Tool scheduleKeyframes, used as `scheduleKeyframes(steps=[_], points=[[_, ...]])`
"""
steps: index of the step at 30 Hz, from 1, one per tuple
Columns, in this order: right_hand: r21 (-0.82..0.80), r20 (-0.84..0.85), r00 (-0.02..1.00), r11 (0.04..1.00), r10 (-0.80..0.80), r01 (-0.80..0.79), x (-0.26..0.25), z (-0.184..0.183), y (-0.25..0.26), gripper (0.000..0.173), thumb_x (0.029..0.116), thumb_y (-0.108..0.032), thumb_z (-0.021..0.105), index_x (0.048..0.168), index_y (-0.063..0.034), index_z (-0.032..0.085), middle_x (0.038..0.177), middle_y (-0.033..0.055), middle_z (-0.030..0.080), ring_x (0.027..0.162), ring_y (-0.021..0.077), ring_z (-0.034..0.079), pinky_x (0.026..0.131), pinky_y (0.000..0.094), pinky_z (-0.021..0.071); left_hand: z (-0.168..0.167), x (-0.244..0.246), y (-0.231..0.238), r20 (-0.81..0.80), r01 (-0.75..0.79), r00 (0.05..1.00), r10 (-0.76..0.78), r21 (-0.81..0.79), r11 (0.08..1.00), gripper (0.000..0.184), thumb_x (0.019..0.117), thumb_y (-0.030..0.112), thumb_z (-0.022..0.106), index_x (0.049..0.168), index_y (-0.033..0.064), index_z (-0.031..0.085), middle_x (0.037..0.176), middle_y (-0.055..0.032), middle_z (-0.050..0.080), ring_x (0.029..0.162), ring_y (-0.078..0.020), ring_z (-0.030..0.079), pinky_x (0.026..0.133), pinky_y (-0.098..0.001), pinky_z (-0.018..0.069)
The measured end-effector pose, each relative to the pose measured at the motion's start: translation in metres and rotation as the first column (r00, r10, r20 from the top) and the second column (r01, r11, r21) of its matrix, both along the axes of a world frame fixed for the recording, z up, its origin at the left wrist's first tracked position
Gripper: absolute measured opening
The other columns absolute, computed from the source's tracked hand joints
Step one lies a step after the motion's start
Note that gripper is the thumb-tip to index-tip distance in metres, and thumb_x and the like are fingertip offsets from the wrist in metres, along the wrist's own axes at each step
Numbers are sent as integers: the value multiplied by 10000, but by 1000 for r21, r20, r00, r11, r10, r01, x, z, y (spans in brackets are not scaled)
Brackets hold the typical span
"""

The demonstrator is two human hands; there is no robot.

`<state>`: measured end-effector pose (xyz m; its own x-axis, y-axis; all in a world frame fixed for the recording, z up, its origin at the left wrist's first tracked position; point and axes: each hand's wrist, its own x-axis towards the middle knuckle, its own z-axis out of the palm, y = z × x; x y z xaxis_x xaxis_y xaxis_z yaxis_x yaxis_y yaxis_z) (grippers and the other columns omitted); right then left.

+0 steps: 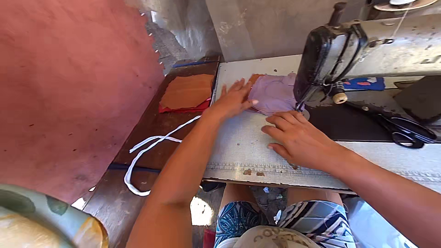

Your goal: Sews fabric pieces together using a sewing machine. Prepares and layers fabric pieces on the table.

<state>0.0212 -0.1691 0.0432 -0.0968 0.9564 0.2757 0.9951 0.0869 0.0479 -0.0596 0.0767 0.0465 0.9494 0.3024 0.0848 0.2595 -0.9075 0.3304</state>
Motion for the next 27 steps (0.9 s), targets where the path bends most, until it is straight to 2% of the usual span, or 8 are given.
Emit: scheduleKeyframes(steps=[3, 7, 10, 13, 15, 19, 24, 27], points=[[-8, -85, 994, 998, 63, -63, -12, 14, 55, 351, 991, -344, 621, 1218, -87, 696, 1217, 174, 671, 1227, 384, 597, 1023, 575, 458, 10, -53, 54, 135, -152, 980, 145, 43, 988, 575, 1057, 401, 540, 1520, 65, 490, 1574, -215, 438, 1467, -397, 404, 1188, -629, 302], [-31, -209, 977, 998, 46, -53, -15, 19, 143, 341, 1009, -297, 633, 1225, -39, 687, 1171, 207, 672, 1167, 414, 604, 931, 575, 486, 12, -124, 109, 182, -387, 903, 389, -43, 921, 321, 1068, 177, 530, 1307, 4, 657, 1389, -257, 588, 1336, -416, 537, 1128, -605, 396], [-61, -236, 971, 997, 35, -51, -18, 8, 204, 330, 1017, -264, 629, 1233, -21, 683, 1199, 209, 657, 1206, 406, 579, 947, 562, 476, -9, -152, 124, 204, -463, 847, 491, -170, 870, 328, 972, -27, 567, 1276, 35, 676, 1394, -194, 600, 1324, -354, 556, 1104, -579, 434], [-115, -259, 965, 990, 48, -80, -19, -9, 247, 331, 963, -216, 700, 1244, -43, 680, 1220, 201, 633, 1235, 403, 549, 954, 565, 468, -34, -161, 133, 244, -408, 856, 455, -222, 886, 430, 885, -132, 577, 1253, 55, 695, 1451, -176, 570, 1411, -327, 483, 1158, -554, 383], [-146, -270, 962, 987, 28, -70, -20, -16, 262, 288, 955, -177, 713, 1200, -27, 691, 1211, 217, 630, 1233, 414, 556, 953, 582, 476, -38, -163, 136, 238, -388, 867, 438, -229, 893, 417, 888, -114, 611, 1246, 78, 704, 1481, -172, 546, 1450, -319, 437, 1185, -540, 350], [-182, -305, 952, 981, 10, -68, -16, -13, 275, 183, 986, -128, 652, 1097, 11, 698, 1150, 228, 628, 1189, 419, 576, 932, 586, 480, -35, -162, 134, 249, -373, 875, 415, -197, 906, 343, 892, -44, 656, 1202, 86, 731, 1475, -174, 555, 1438, -334, 449, 1183, -547, 339], [-146, -417, 909, 986, 16, -84, -5, -12, 278, 214, 1019, -157, 616, 1024, 45, 688, 1095, 229, 629, 1129, 403, 599, 932, 577, 482, -31, -156, 128, 281, -296, 897, 341, -191, 936, 257, 903, -5, 681, 1146, 45, 746, 1420, -148, 614, 1393, -288, 516, 1166, -500, 385], [-226, -424, 905, 971, -32, -72, -4, -11, 275, 309, 1017, -290, 640, 987, 14, 680, 1091, 207, 614, 1127, 392, 583, 914, 577, 475, -34, -154, 128, 282, -271, 906, 317, -190, 944, 238, 891, 12, 710, 1125, 42, 743, 1432, -157, 600, 1411, -300, 489, 1184, -501, 354]])
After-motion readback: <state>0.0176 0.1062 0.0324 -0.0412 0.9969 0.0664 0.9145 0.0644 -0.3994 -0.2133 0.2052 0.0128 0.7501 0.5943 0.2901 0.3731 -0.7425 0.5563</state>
